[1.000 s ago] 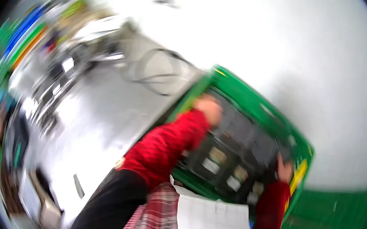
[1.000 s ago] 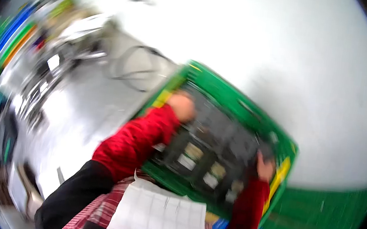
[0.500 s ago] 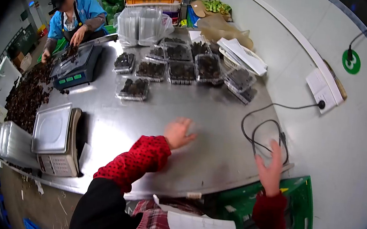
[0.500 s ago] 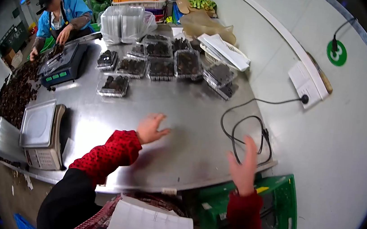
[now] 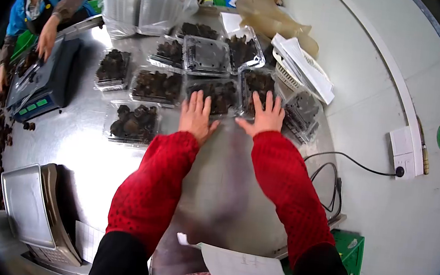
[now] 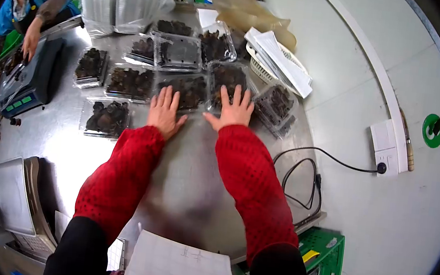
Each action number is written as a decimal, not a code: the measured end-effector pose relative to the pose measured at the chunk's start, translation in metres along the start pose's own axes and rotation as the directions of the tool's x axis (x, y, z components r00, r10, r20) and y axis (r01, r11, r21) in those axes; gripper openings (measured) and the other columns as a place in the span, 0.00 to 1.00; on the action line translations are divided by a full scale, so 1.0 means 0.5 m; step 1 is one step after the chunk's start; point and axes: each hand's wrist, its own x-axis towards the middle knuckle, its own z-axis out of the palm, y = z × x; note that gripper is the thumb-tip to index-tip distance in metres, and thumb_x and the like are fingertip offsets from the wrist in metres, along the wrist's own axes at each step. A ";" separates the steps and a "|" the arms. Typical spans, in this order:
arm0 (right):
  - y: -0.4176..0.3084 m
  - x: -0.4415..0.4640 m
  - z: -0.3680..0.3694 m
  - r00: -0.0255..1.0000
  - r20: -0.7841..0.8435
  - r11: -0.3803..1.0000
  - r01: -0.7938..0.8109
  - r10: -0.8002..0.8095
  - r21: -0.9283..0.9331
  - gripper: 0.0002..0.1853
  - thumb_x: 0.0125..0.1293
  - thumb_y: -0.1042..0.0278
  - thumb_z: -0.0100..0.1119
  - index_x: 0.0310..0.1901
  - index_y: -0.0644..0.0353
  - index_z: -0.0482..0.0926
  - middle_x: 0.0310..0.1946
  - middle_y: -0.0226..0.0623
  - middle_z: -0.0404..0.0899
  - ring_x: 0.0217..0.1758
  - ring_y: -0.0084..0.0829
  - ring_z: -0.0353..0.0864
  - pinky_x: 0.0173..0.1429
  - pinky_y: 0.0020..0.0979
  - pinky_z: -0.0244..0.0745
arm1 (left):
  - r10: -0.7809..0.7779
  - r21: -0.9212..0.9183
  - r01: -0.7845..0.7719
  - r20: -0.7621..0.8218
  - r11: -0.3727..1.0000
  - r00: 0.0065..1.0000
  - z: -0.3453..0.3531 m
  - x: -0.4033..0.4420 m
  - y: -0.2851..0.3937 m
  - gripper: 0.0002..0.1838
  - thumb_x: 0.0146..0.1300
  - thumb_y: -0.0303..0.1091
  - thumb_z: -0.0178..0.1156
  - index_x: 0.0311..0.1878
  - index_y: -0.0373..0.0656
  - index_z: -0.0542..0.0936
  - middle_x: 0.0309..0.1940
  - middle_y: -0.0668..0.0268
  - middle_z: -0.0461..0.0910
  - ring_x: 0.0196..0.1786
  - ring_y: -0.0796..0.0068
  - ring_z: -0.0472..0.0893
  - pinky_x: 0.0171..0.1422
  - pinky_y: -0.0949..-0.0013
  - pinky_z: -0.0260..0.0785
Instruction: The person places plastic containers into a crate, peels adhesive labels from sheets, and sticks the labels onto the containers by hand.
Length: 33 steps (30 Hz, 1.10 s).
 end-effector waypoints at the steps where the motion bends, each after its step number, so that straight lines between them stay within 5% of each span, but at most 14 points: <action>1: -0.002 -0.040 0.001 0.999 -0.030 0.999 0.029 -0.028 0.018 0.51 0.50 0.35 0.69 0.74 0.42 0.60 0.76 0.51 0.52 0.78 0.57 0.47 0.74 0.58 0.50 | -0.009 0.008 0.009 -0.015 1.000 1.000 -0.002 -0.036 0.004 0.45 0.63 0.56 0.58 0.74 0.35 0.58 0.76 0.45 0.54 0.78 0.48 0.53 0.78 0.47 0.48; 6: 0.016 -0.301 0.017 0.983 0.103 0.960 0.123 -0.152 0.252 0.44 0.51 0.43 0.70 0.69 0.51 0.68 0.68 0.53 0.66 0.66 0.54 0.68 0.64 0.54 0.65 | -0.035 0.133 0.019 0.118 0.991 0.992 -0.078 -0.267 0.062 0.43 0.59 0.48 0.63 0.71 0.31 0.63 0.71 0.35 0.58 0.72 0.40 0.62 0.63 0.52 0.68; 8: 0.072 -0.331 0.025 0.927 0.063 0.716 0.240 -0.369 0.655 0.27 0.57 0.56 0.69 0.57 0.58 0.77 0.50 0.47 0.81 0.50 0.43 0.80 0.55 0.40 0.73 | 0.003 0.137 -0.025 0.155 0.990 0.988 -0.106 -0.327 0.078 0.40 0.57 0.49 0.64 0.68 0.31 0.68 0.65 0.32 0.65 0.65 0.39 0.70 0.56 0.54 0.72; 9: 0.106 -0.297 0.023 0.994 -0.078 0.701 0.107 -0.073 0.705 0.20 0.60 0.60 0.68 0.52 0.60 0.78 0.43 0.41 0.82 0.45 0.36 0.81 0.51 0.35 0.74 | 0.022 0.081 -0.038 0.185 0.996 0.983 -0.124 -0.340 0.081 0.39 0.56 0.49 0.65 0.66 0.31 0.70 0.62 0.32 0.69 0.61 0.39 0.72 0.53 0.54 0.73; 11: 0.197 -0.171 -0.011 0.871 -0.220 0.564 -0.077 0.439 0.822 0.17 0.64 0.62 0.67 0.48 0.65 0.78 0.37 0.35 0.83 0.41 0.27 0.81 0.48 0.28 0.75 | 0.036 0.023 -0.044 0.265 0.999 0.964 -0.166 -0.302 0.084 0.40 0.57 0.52 0.65 0.66 0.33 0.70 0.57 0.36 0.73 0.58 0.41 0.74 0.56 0.53 0.71; 13: 0.270 -0.038 -0.046 0.629 -0.179 0.420 -0.257 0.756 0.871 0.30 0.61 0.54 0.72 0.51 0.76 0.76 0.40 0.42 0.83 0.44 0.28 0.81 0.50 0.29 0.75 | 0.089 -0.189 -0.108 -0.110 0.976 0.990 -0.197 -0.201 0.107 0.42 0.55 0.56 0.67 0.66 0.37 0.70 0.60 0.39 0.71 0.60 0.42 0.72 0.62 0.51 0.68; 17: 0.391 0.068 0.046 0.520 0.111 0.291 -0.628 0.847 0.722 0.38 0.52 0.49 0.77 0.50 0.79 0.77 0.47 0.51 0.81 0.47 0.36 0.82 0.52 0.35 0.76 | -0.203 -0.304 0.145 -0.167 0.941 0.965 -0.086 -0.039 0.125 0.47 0.57 0.65 0.64 0.68 0.36 0.66 0.66 0.42 0.66 0.66 0.40 0.68 0.70 0.48 0.60; 21: 0.355 0.044 0.023 0.599 0.372 0.034 -0.555 0.709 0.831 0.31 0.50 0.52 0.78 0.43 0.76 0.80 0.45 0.53 0.82 0.44 0.38 0.85 0.44 0.41 0.80 | -0.525 -0.664 0.447 0.096 0.599 0.845 0.000 0.104 0.130 0.48 0.58 0.66 0.62 0.71 0.37 0.63 0.73 0.42 0.56 0.72 0.45 0.63 0.75 0.57 0.58; 23: 0.368 0.001 0.056 0.816 0.138 0.410 -0.419 0.561 0.810 0.20 0.54 0.65 0.76 0.42 0.71 0.81 0.37 0.40 0.84 0.32 0.30 0.83 0.37 0.33 0.82 | -0.480 -0.629 0.448 0.132 0.636 0.867 0.012 0.123 0.148 0.42 0.56 0.52 0.69 0.70 0.42 0.66 0.74 0.43 0.53 0.72 0.45 0.63 0.74 0.56 0.60; 25: 0.357 -0.064 0.075 0.889 0.215 0.240 -0.329 0.403 0.913 0.20 0.54 0.66 0.75 0.45 0.67 0.81 0.38 0.40 0.85 0.34 0.27 0.84 0.37 0.30 0.80 | -0.408 -0.558 0.399 0.116 0.727 0.905 0.031 0.116 0.145 0.36 0.52 0.44 0.71 0.66 0.48 0.73 0.74 0.45 0.53 0.72 0.46 0.64 0.73 0.57 0.62; 27: 0.344 -0.132 0.038 0.860 0.420 0.120 -0.468 0.288 0.875 0.21 0.53 0.60 0.77 0.42 0.65 0.79 0.32 0.34 0.82 0.31 0.24 0.78 0.34 0.30 0.73 | -0.250 -0.591 0.303 0.172 0.748 0.953 0.006 0.082 0.113 0.31 0.50 0.39 0.72 0.60 0.52 0.78 0.74 0.48 0.55 0.71 0.45 0.65 0.73 0.57 0.63; 30: 0.314 -0.223 0.028 0.790 0.598 0.438 -0.590 0.136 0.679 0.20 0.55 0.56 0.75 0.32 0.60 0.73 0.28 0.30 0.76 0.27 0.22 0.73 0.31 0.27 0.68 | -0.014 -0.566 0.114 0.179 0.816 0.984 -0.036 -0.026 0.090 0.31 0.47 0.37 0.73 0.59 0.53 0.78 0.71 0.52 0.61 0.71 0.46 0.64 0.73 0.56 0.62; 31: 0.298 -0.258 0.051 0.752 0.649 0.267 -0.653 0.115 0.709 0.20 0.57 0.54 0.73 0.31 0.58 0.71 0.28 0.32 0.77 0.25 0.21 0.73 0.29 0.26 0.68 | 0.033 -0.476 0.069 0.202 0.877 0.979 -0.063 -0.060 0.089 0.32 0.47 0.39 0.73 0.59 0.54 0.78 0.71 0.53 0.62 0.71 0.47 0.65 0.72 0.56 0.62; 33: 0.265 -0.259 -0.024 0.661 0.750 0.369 -0.706 0.037 0.604 0.20 0.59 0.52 0.72 0.29 0.58 0.73 0.26 0.31 0.76 0.24 0.20 0.74 0.27 0.25 0.68 | 0.062 -0.418 0.012 0.164 0.908 0.985 -0.108 -0.108 0.078 0.33 0.47 0.37 0.73 0.61 0.50 0.76 0.69 0.51 0.65 0.70 0.48 0.66 0.71 0.55 0.62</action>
